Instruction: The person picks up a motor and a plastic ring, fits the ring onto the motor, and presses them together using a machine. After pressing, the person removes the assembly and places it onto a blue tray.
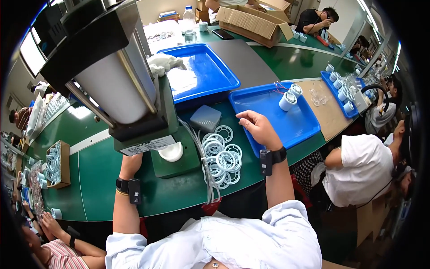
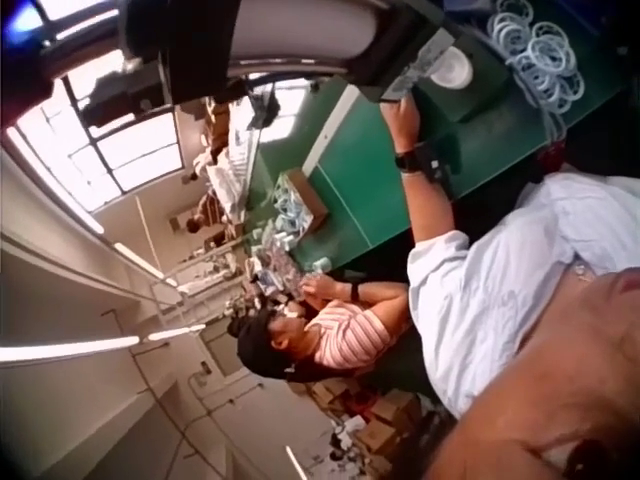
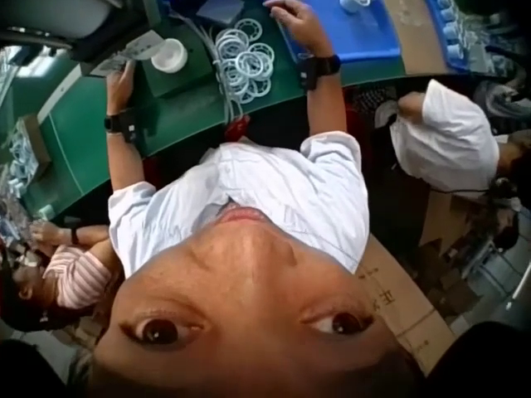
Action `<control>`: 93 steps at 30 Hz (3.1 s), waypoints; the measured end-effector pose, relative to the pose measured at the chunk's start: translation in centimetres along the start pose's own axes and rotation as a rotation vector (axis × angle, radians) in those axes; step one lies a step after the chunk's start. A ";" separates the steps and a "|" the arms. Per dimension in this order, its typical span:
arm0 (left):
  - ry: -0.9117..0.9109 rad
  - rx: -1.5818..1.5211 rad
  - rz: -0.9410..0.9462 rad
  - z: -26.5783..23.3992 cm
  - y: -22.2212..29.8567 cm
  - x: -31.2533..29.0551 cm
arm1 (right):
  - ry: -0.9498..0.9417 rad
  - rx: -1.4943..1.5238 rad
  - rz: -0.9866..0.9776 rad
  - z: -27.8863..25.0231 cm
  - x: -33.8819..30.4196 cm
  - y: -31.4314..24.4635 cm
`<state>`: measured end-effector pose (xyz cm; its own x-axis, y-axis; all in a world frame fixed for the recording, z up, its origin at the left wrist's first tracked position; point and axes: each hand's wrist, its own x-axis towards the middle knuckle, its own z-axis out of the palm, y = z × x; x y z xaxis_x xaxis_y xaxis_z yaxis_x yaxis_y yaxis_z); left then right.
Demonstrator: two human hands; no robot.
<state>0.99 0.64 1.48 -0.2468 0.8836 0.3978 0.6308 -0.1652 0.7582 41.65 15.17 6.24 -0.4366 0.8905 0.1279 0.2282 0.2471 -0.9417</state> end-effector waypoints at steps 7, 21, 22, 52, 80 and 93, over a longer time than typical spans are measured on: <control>-0.033 -0.051 -0.038 0.1 -0.4 0.5 | -0.323 0.681 -0.293 0.0 -1.3 -5.0; -0.124 -0.120 -0.166 0.1 2.1 0.2 | -0.045 0.151 -0.029 0.9 -1.1 -0.3; -0.119 -0.140 -0.121 -0.1 2.3 -0.1 | -0.062 0.160 -0.018 1.2 -1.1 -0.4; -0.147 -0.037 -0.089 -0.2 2.4 0.3 | -0.446 -0.646 -0.667 12.8 -7.9 -7.6; -0.222 0.179 -0.028 -0.7 3.1 0.2 | 0.132 -0.477 -0.117 1.4 -0.8 0.5; -0.174 0.155 0.044 -0.5 3.4 0.1 | 0.115 -0.423 -0.078 1.3 -1.5 1.1</control>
<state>2.72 -0.02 4.39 -0.0945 0.9416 0.3232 0.7465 -0.1478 0.6488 41.41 13.60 4.61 -0.3722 0.8939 0.2497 0.5447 0.4282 -0.7211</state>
